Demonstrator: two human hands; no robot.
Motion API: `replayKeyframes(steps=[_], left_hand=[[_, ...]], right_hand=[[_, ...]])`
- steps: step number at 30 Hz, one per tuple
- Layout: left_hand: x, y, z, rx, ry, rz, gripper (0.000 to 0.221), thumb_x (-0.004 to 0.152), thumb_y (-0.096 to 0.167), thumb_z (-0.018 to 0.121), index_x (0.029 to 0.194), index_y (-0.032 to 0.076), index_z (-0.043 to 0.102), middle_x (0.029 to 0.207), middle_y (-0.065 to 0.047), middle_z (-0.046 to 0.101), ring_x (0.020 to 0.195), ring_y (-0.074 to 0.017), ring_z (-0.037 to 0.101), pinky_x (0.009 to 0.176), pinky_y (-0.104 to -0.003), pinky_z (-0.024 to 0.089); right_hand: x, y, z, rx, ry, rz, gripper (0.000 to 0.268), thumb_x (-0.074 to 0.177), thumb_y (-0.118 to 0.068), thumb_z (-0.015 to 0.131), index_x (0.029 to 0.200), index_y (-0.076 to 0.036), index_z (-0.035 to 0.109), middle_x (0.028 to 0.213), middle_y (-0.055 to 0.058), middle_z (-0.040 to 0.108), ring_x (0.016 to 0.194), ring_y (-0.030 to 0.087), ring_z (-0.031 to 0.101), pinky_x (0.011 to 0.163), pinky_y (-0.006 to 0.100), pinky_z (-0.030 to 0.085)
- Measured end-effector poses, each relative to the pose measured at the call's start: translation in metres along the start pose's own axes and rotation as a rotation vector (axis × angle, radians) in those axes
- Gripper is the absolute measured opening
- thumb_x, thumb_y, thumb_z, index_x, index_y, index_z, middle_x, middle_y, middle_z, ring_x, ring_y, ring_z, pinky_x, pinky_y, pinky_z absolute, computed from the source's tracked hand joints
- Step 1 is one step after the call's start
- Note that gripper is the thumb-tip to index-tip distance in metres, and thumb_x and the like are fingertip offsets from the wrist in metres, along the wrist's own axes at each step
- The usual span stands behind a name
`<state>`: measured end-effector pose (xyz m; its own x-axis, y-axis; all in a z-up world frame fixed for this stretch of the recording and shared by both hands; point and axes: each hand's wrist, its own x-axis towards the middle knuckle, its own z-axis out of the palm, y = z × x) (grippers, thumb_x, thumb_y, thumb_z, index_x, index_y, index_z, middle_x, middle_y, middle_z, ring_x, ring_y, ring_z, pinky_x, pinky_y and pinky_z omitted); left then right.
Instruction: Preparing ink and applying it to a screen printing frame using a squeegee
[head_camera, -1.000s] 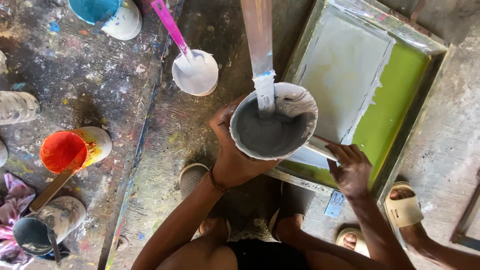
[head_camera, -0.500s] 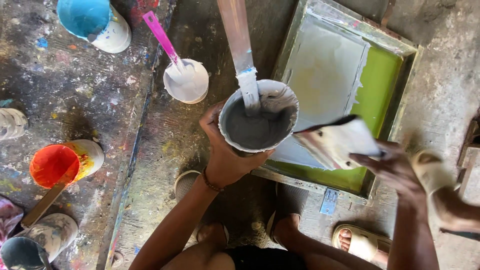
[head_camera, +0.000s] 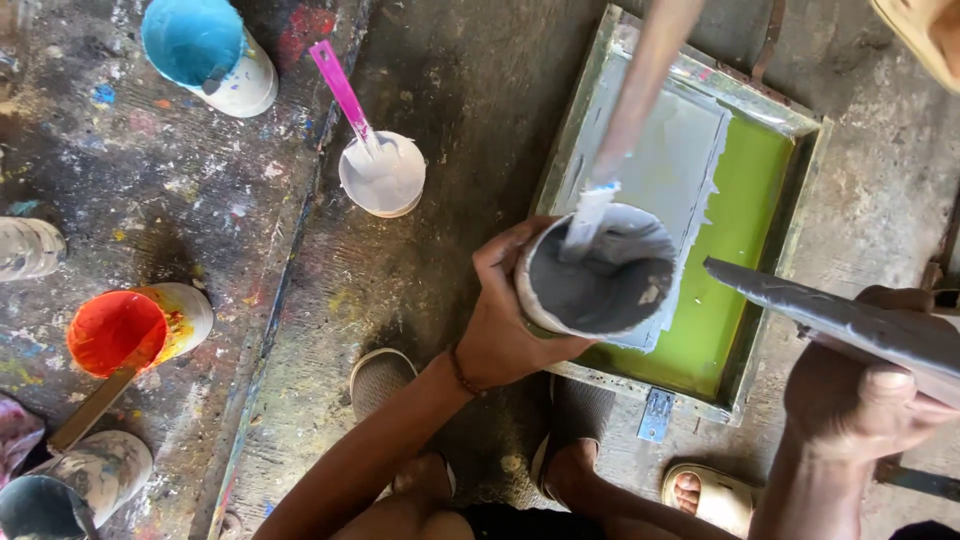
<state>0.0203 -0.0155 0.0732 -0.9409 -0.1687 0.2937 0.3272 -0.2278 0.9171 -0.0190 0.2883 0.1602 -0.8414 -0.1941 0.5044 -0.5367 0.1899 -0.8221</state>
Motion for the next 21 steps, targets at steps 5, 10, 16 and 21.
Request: replayKeyframes(steps=[5,10,16,21], left_hand=[[0.0,0.01,0.002,-0.017,0.002,0.029,0.1,0.073,0.009,0.088,0.146,0.002,0.019,0.151,-0.022,0.041,0.137,-0.0325,0.052,0.119,-0.045,0.048],[0.001,0.01,0.004,-0.063,-0.028,0.024,0.101,0.075,0.009,0.086,0.147,0.003,0.015,0.154,-0.022,0.037,0.141,-0.0341,0.049,0.121,-0.046,0.046],[0.006,0.014,0.008,-0.078,-0.047,0.025,0.102,0.075,0.011,0.086,0.149,0.004,0.015,0.153,-0.022,0.037,0.14,-0.0353,0.05,0.121,-0.048,0.048],[0.01,0.021,0.009,-0.076,-0.042,0.045,0.104,0.074,0.009,0.087,0.149,0.005,0.014,0.154,-0.023,0.037,0.141,-0.0358,0.05,0.121,-0.049,0.049]], right_hand=[[-0.004,0.002,0.028,0.15,0.069,-0.042,0.032,0.111,-0.029,0.059,0.143,-0.032,0.06,0.146,-0.015,0.062,0.145,0.002,0.056,0.142,0.027,0.045],[-0.009,0.007,0.042,0.174,0.221,0.011,0.027,0.112,-0.026,0.062,0.138,-0.035,0.061,0.141,-0.017,0.063,0.146,0.004,0.055,0.135,0.029,0.045],[0.01,0.008,0.067,0.061,0.154,-0.083,0.023,0.11,-0.021,0.062,0.114,-0.043,0.062,0.117,-0.029,0.065,0.135,-0.01,0.057,0.14,0.022,0.036],[0.006,0.029,0.063,-0.164,0.197,-0.18,0.022,0.111,-0.016,0.066,0.103,-0.02,0.046,0.1,-0.005,0.062,0.095,0.007,0.054,0.118,0.025,0.051]])
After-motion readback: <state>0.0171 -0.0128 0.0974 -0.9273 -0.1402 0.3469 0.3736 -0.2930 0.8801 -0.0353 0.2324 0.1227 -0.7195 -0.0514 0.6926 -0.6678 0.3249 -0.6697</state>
